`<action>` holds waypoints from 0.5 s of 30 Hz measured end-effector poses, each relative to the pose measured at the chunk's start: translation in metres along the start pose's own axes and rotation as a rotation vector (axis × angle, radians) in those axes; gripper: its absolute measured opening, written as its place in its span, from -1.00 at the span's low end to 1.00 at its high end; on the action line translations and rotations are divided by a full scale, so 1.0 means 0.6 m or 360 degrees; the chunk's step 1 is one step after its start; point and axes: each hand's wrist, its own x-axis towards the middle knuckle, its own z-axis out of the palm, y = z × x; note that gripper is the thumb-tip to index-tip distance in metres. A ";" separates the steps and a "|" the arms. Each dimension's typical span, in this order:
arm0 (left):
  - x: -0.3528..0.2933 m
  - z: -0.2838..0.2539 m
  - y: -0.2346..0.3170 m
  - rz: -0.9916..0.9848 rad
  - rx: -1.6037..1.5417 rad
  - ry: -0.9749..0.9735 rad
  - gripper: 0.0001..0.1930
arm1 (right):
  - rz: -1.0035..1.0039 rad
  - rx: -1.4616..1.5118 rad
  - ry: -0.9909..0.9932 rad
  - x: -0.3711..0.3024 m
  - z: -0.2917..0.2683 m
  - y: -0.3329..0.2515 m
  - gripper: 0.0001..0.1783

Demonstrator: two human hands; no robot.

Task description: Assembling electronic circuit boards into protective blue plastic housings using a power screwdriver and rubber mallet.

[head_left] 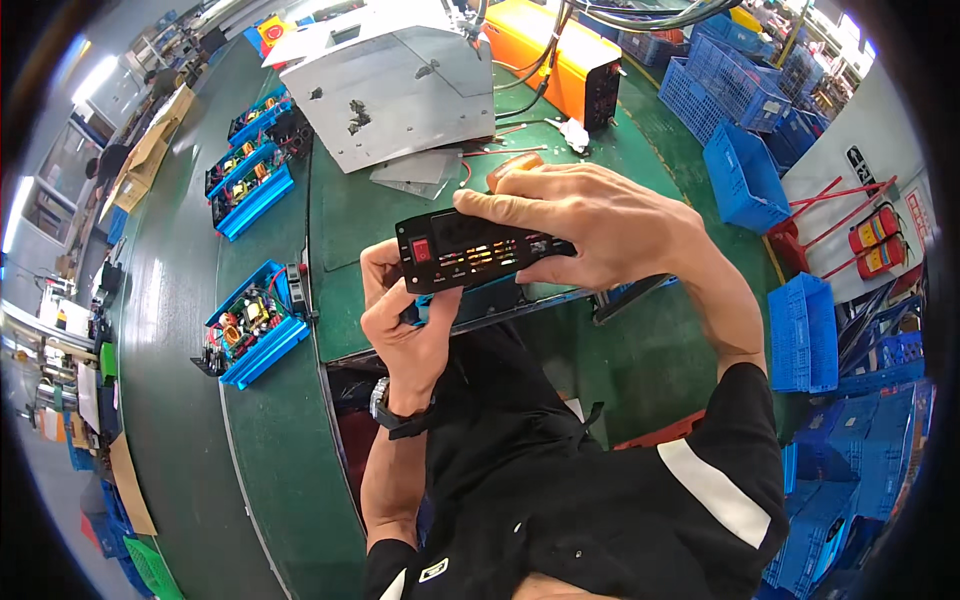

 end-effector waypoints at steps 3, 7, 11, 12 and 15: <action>-0.002 0.000 -0.004 0.0005 0.0034 0.0027 -0.73 | 0.0033 -0.0006 -0.0030 0.003 0.000 -0.002 0.11; -0.010 -0.001 -0.004 0.0167 0.0180 0.0017 -0.81 | -0.0022 -0.0100 -0.0026 0.000 0.000 -0.004 0.10; -0.027 0.004 -0.019 0.0253 0.0243 0.0106 -0.84 | -0.0053 -0.0083 -0.0048 -0.004 0.004 -0.008 0.10; -0.022 0.006 -0.018 0.0315 0.0260 0.0129 -0.84 | -0.0048 -0.0086 -0.0054 -0.004 0.005 -0.008 0.10; -0.022 0.005 -0.019 0.0345 0.0228 0.0133 -0.86 | -0.0060 -0.0109 -0.0052 -0.004 0.003 -0.008 0.10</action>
